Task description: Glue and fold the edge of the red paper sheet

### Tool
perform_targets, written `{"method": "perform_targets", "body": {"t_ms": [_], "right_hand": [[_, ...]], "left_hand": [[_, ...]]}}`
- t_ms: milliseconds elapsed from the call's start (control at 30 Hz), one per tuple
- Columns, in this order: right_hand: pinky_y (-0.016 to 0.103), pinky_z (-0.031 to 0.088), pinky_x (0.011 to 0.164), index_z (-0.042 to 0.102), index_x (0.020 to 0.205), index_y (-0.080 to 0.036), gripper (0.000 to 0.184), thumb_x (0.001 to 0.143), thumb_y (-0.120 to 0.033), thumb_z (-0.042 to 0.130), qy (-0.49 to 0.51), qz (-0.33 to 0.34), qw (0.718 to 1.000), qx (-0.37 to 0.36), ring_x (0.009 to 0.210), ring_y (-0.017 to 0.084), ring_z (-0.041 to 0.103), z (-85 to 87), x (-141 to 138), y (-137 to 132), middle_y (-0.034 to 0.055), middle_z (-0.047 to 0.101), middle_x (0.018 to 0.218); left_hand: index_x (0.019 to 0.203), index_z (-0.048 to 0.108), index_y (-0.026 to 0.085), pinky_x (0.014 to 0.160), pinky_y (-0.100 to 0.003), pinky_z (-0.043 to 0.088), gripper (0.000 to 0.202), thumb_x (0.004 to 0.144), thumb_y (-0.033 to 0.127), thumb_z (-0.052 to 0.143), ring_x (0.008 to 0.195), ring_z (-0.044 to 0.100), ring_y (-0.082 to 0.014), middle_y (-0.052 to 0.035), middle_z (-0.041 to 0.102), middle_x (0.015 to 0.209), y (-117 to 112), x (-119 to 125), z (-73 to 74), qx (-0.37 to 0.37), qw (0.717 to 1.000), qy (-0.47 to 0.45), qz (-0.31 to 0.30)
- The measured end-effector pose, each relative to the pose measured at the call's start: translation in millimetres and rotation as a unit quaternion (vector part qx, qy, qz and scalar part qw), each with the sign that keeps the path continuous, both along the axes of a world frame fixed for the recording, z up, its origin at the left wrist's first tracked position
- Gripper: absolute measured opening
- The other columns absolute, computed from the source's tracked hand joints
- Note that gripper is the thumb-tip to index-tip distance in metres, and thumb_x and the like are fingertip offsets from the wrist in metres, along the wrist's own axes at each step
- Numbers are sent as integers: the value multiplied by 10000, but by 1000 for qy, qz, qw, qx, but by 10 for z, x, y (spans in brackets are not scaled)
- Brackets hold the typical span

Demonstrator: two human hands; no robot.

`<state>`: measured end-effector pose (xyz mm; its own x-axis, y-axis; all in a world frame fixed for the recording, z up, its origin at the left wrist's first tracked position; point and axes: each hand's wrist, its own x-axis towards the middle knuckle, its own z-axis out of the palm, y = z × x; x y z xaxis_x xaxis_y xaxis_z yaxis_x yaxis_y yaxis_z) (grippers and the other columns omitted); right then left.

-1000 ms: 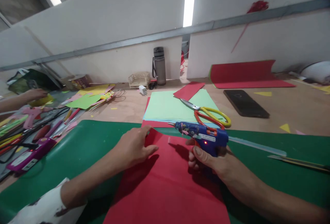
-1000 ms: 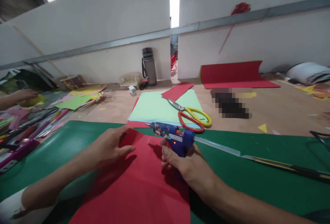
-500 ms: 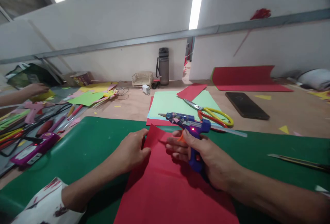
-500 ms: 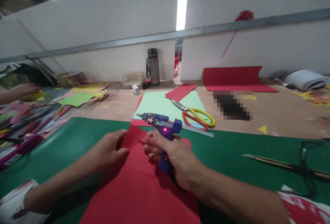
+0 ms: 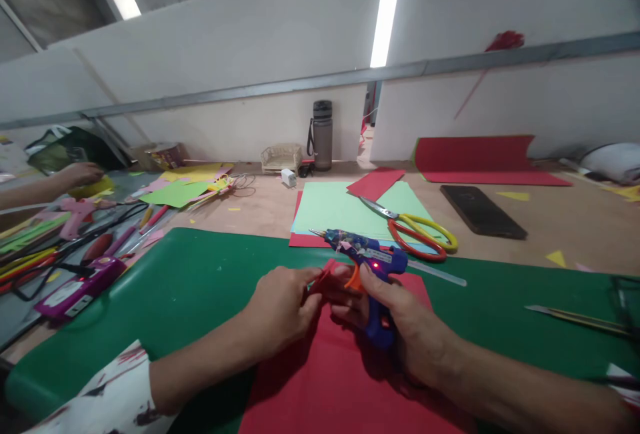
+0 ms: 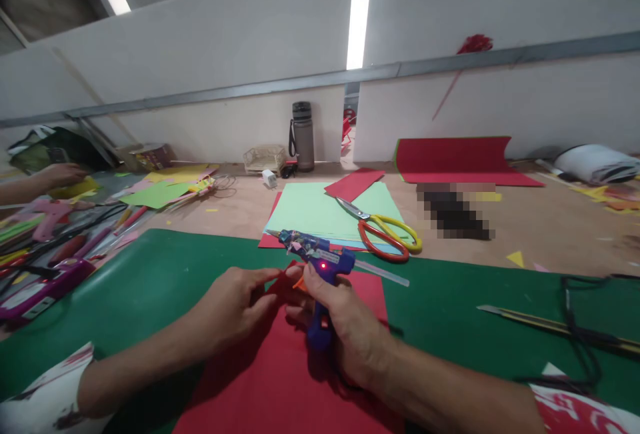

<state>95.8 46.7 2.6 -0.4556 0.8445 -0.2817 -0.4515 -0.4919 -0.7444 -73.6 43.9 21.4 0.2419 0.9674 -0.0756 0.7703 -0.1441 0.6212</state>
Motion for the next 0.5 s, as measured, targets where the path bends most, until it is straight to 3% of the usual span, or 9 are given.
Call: {"method": "perform_targets", "body": {"t_ms": [100,233,367,433,500], "right_hand": [[290,492,758,662,903,-211,265,763,-435,648,-20,-12,1000,-4,834,180,649,24,121,-19,47,703,917],[344,490,819,661,932,-192,314,757,-452,647,-70,-47,996,9,990,244,617,54,388,-25,90,680,1039],[403,465,886,660,915,-179,326,749,-460,652,-67,-42,997,14,1084,286,572,8,562,4,119,652,1119],[413,464,893,659,904,-181,321,741,-458,659,-60,-43,997,11,1095,292,566,-24,582,22,128,647,1127],[413,470,888,658,899,-185,316,737,-456,663,-57,-45,997,6,1094,292,567,-47,581,37,133,648,1123]], "left_hand": [[960,663,218,607,-257,390,235,793,241,499,732,608,-233,-82,681,762,10,43,-49,25,997,64,-39],[1049,621,217,620,-269,396,289,770,233,545,740,616,-242,-93,678,801,45,60,-51,18,994,99,-47],[1051,595,201,628,-261,433,348,751,376,618,752,607,-215,-59,666,877,193,-31,97,-79,987,-52,-129],[1155,550,221,647,-256,452,371,830,399,525,776,612,-194,-51,656,920,331,-128,173,-179,956,-152,-178],[1283,455,254,599,-248,456,439,871,406,466,676,616,-162,-37,648,833,491,-227,208,-270,919,-224,-179]]}}
